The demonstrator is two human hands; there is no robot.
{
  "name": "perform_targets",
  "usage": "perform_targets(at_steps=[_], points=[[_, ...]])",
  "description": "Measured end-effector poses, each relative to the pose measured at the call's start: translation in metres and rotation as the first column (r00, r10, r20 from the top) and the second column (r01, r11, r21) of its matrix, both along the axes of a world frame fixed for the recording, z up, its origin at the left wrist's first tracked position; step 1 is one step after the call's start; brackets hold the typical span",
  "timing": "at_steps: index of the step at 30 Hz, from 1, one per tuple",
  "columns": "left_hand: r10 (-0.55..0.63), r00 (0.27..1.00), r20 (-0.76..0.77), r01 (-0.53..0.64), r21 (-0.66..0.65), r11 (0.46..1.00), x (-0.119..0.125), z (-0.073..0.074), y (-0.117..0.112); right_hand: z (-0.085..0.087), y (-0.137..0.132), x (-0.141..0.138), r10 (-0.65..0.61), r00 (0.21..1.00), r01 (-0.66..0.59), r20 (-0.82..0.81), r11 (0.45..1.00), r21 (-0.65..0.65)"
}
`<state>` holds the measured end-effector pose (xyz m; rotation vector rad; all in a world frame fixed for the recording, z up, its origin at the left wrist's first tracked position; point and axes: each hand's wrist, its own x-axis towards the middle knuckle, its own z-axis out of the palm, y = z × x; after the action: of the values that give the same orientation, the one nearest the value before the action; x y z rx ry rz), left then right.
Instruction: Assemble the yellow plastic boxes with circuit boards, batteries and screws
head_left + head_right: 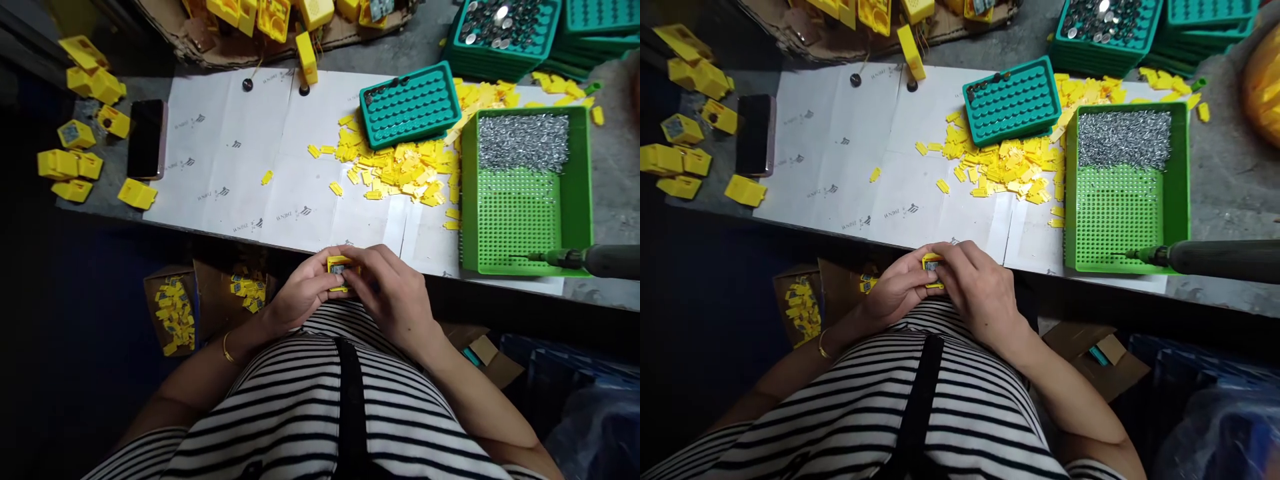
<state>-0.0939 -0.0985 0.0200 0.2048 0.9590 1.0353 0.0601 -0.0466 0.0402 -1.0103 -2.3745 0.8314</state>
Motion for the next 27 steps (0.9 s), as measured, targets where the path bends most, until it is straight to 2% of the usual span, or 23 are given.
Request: perform_targets(at_steps=[3, 10, 16, 19, 24, 27], points=[[-0.040, 0.998, 0.047, 0.040, 0.011, 0.999, 0.004, 0.002, 0.005, -0.001, 0.000, 0.007, -0.024, 0.995, 0.026, -0.101, 1.000, 0.012], [-0.152, 0.987, 0.049, 0.153, -0.024, 0.988, 0.016, 0.005, 0.016, -0.007, 0.000, 0.028, -0.009, 0.999, 0.013, -0.039, 0.994, 0.106], [-0.144, 0.970, 0.198, 0.149, -0.011, 0.989, 0.017, 0.003, 0.020, -0.010, 0.012, 0.035, 0.023, 0.982, -0.020, -0.186, 1.000, 0.015], [-0.137, 0.974, 0.183, 0.145, -0.031, 0.989, 0.018, 0.001, 0.020, -0.008, 0.013, 0.035, 0.008, 0.991, 0.000, -0.135, 0.998, 0.063], [-0.154, 0.974, 0.169, 0.160, -0.024, 0.987, 0.019, -0.002, 0.018, -0.002, 0.013, 0.034, 0.035, 0.998, -0.048, 0.055, 0.967, 0.249], [-0.161, 0.979, 0.128, 0.162, 0.008, 0.987, 0.018, -0.003, 0.018, -0.002, 0.017, 0.034, 0.055, 0.998, -0.056, 0.014, 0.981, 0.188]])
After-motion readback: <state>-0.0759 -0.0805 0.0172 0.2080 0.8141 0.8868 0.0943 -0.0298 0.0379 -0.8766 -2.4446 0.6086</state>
